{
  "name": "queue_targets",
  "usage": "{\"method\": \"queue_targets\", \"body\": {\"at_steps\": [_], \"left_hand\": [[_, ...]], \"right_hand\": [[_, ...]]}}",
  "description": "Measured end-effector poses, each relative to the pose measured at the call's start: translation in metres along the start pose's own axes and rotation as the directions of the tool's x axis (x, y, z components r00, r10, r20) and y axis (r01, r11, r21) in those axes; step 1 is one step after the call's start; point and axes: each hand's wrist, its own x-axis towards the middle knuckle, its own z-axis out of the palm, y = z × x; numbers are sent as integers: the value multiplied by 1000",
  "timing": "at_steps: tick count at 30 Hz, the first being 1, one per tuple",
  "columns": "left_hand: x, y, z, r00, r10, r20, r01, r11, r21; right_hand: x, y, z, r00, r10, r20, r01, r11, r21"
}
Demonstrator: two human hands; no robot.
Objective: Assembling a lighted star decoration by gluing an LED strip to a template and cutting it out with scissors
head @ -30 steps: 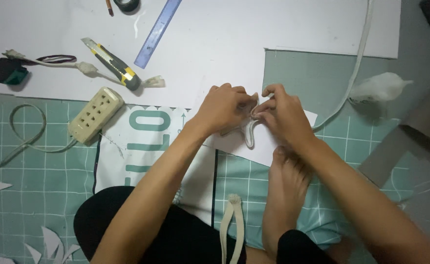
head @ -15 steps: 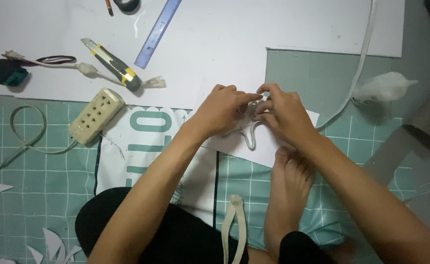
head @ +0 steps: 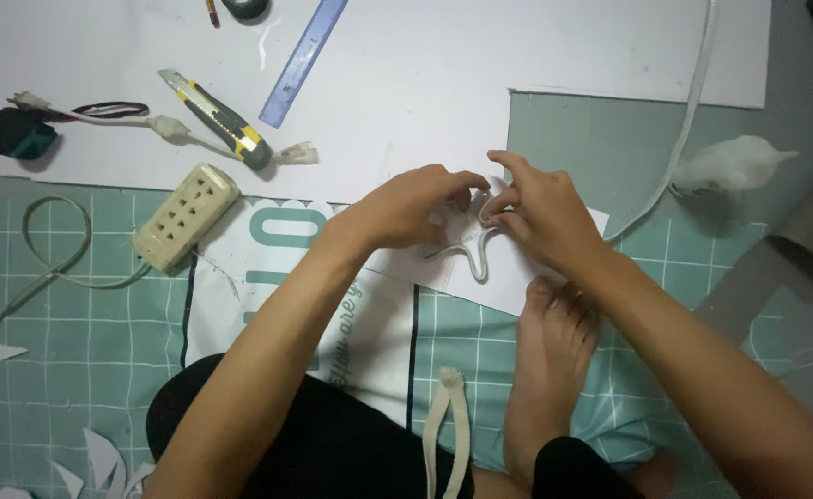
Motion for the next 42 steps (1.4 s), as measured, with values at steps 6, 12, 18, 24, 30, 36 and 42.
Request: {"method": "queue_targets", "body": {"at_steps": [6, 12, 18, 24, 30, 36, 42], "left_hand": [[3, -1, 1, 997, -73, 30, 74, 996, -39], [7, 2, 5, 999, -46, 19, 45, 998, 42], [8, -1, 13, 1000, -29, -8, 30, 998, 54], [-8, -2, 17, 991, 90, -96, -88, 996, 19], [-1, -10, 29, 970, 133, -204, -111, 987, 118], [4, -21, 30, 967, 105, -232, -89, 993, 81], [-1, -18, 30, 964, 69, -255, -67, 998, 18]], "right_hand": [[0, -1, 0, 999, 20, 28, -21, 1000, 21], [0, -2, -1, 999, -18, 50, 18, 1000, -14], [2, 1, 0, 998, -46, 51, 47, 999, -14], [0, -3, -4, 995, -63, 83, 65, 998, -22], [-1, 0, 2, 999, 36, 36, -37, 999, 35], [-20, 19, 30, 970, 233, -71, -211, 951, 225], [-25, 6, 31, 932, 319, -173, -258, 918, 301]]}}
